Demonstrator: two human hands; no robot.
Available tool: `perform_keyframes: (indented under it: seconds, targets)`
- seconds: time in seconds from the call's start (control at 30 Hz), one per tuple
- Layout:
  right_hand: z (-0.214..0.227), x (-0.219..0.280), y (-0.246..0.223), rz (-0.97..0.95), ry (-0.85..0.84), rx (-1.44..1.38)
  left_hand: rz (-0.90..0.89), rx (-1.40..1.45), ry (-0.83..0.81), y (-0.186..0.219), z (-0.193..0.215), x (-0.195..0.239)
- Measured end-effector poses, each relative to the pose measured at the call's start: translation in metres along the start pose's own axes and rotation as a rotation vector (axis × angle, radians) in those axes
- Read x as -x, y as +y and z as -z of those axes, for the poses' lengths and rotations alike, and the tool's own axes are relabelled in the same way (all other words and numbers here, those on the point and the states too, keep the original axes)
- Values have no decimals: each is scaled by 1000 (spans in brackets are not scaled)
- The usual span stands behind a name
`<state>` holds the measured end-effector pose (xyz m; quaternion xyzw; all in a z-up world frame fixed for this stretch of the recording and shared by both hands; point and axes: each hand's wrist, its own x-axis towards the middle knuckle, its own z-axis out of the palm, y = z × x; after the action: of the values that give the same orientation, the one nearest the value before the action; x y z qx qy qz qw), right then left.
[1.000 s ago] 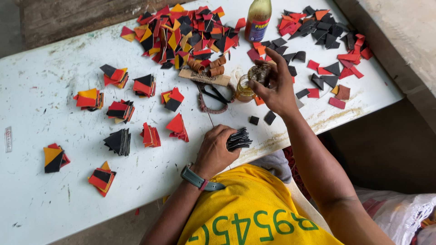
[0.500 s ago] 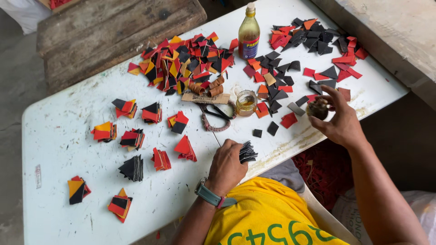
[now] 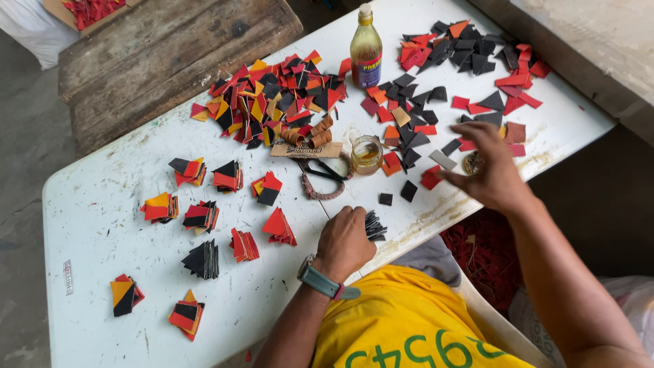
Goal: The person assembles small triangular craft pieces by hand, stacking them into neat piles on a white table. They repeatedly pick up individual pieces, align them, and place them into growing stacks, occasionally adjusting the pile orientation.
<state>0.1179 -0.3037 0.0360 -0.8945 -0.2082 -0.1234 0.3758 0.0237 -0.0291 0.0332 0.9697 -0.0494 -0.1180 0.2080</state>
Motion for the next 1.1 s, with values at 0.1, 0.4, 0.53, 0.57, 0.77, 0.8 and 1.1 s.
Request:
perform_keyframes:
  seconds: [0.1,0.4,0.53,0.57,0.77,0.8,1.1]
  targets:
    - [-21,-30,-28,177,-132,59,-48,28,59,1,3,3]
    - [-69,-107,-67,187,-660,573,-37,2,31,1,1,6]
    - [-84,-109,-62,224,-697,606,-49,-16,21,-1,-6,0]
    - [-86,-109,-61,223,-693,597,-55,-14,24,-2,-7,0]
    - [-89,-109,-56,256,-694,601,-97,31,89,-5,-5,4]
    - [-89,-108,-56,252,-687,576,-101,31,90,-5,-5,5]
    - [-65,-108,-64,301,-572,458,-163,1336,-63,-59,-18,10]
